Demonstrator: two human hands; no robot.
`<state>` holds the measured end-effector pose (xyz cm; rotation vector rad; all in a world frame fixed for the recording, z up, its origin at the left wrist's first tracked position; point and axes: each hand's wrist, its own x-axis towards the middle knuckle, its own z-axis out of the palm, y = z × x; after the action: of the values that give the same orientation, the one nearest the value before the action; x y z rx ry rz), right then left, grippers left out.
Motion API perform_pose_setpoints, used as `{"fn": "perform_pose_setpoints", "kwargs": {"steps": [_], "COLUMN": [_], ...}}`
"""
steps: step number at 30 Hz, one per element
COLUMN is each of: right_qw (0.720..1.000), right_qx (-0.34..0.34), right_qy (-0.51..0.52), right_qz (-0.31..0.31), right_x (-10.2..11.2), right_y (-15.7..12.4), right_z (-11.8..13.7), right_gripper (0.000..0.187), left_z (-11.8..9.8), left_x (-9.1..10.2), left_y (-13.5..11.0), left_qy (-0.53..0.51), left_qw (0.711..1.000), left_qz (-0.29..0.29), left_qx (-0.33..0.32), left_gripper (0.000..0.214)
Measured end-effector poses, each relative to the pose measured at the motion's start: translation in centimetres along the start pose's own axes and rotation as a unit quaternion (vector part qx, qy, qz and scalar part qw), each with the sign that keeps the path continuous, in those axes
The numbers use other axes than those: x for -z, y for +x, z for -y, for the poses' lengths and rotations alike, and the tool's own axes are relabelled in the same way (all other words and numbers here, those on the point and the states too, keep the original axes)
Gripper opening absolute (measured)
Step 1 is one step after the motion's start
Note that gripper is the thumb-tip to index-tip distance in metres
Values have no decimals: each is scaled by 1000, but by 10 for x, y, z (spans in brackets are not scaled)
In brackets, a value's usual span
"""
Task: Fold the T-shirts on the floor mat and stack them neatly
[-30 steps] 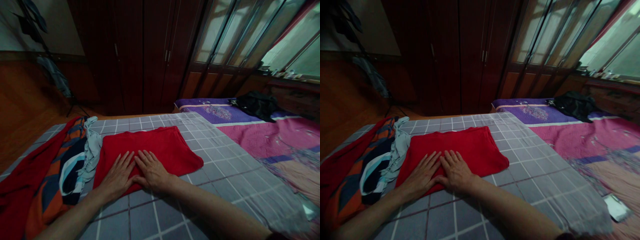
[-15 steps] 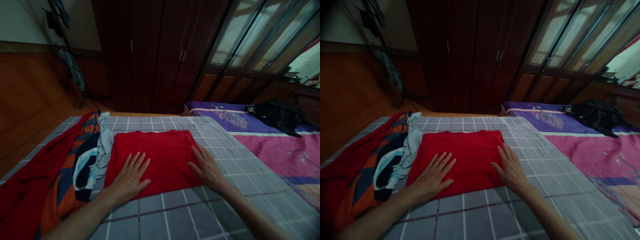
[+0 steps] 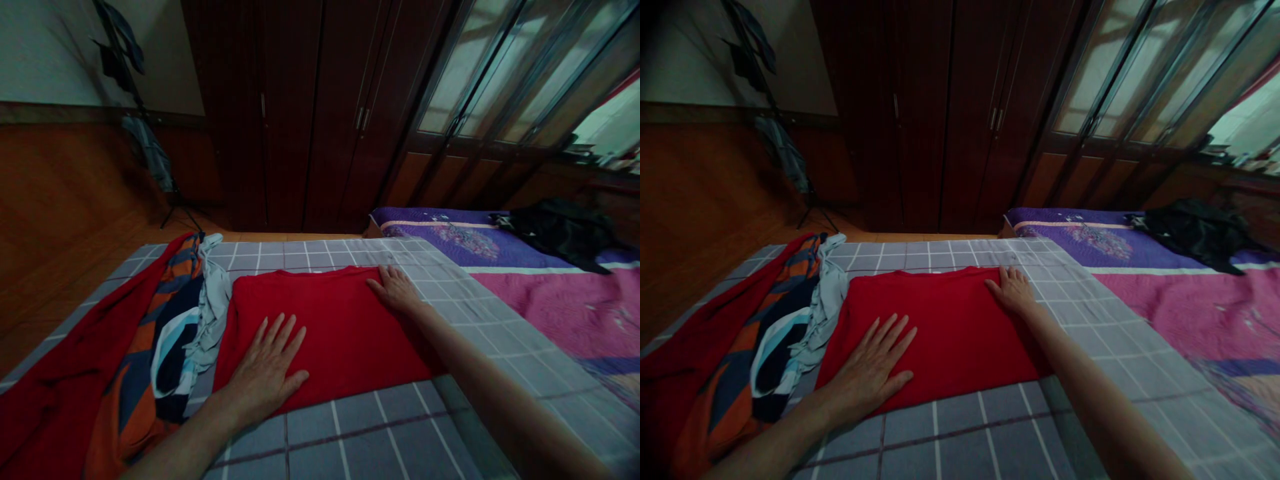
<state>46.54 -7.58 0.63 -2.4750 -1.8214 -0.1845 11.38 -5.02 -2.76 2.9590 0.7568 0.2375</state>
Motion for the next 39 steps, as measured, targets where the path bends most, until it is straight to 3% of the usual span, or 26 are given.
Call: {"fn": "perform_pose_setpoints", "kwargs": {"steps": [2,5,7,13,19,24,27,30,32,35,39], "right_qw": [1000,995,990,1000,995,994,994,994,994,995,994], "right_qx": [-8,102,138,-18,36,33,12,-5,-3,5,9], "right_qy": [-6,6,9,5,59,85,92,103,105,100,109], "right_qz": [-12,17,37,-10,-68,-61,-53,-35,-25,-17,-18], "right_x": [-2,-7,-6,5,-11,-19,-22,-23,-21,-19,-19], "right_y": [-2,-6,-1,10,-19,-18,-16,-17,-18,-21,-23], "right_z": [3,27,37,33,57,52,51,52,52,51,50], "right_gripper": [68,65,60,54,48,50,59,65,64,62,62], "left_z": [0,0,0,4,5,10,3,-17,-31,-41,-37], "left_x": [-1,-3,-3,-9,-13,10,37,50,43,17,-11], "left_y": [0,-1,-1,-1,-1,9,44,106,149,200,227], "left_qy": [6,15,21,66,90,47,-3,-80,-157,-208,-175], "left_qw": [1000,1000,1000,997,996,995,990,991,984,976,983], "left_qz": [-7,-10,-8,-27,-15,89,141,105,68,44,36], "left_qx": [3,1,-1,-14,-21,-6,-13,-34,-55,-41,-34], "left_gripper": [63,63,63,64,65,66,59,49,52,55,52]}}
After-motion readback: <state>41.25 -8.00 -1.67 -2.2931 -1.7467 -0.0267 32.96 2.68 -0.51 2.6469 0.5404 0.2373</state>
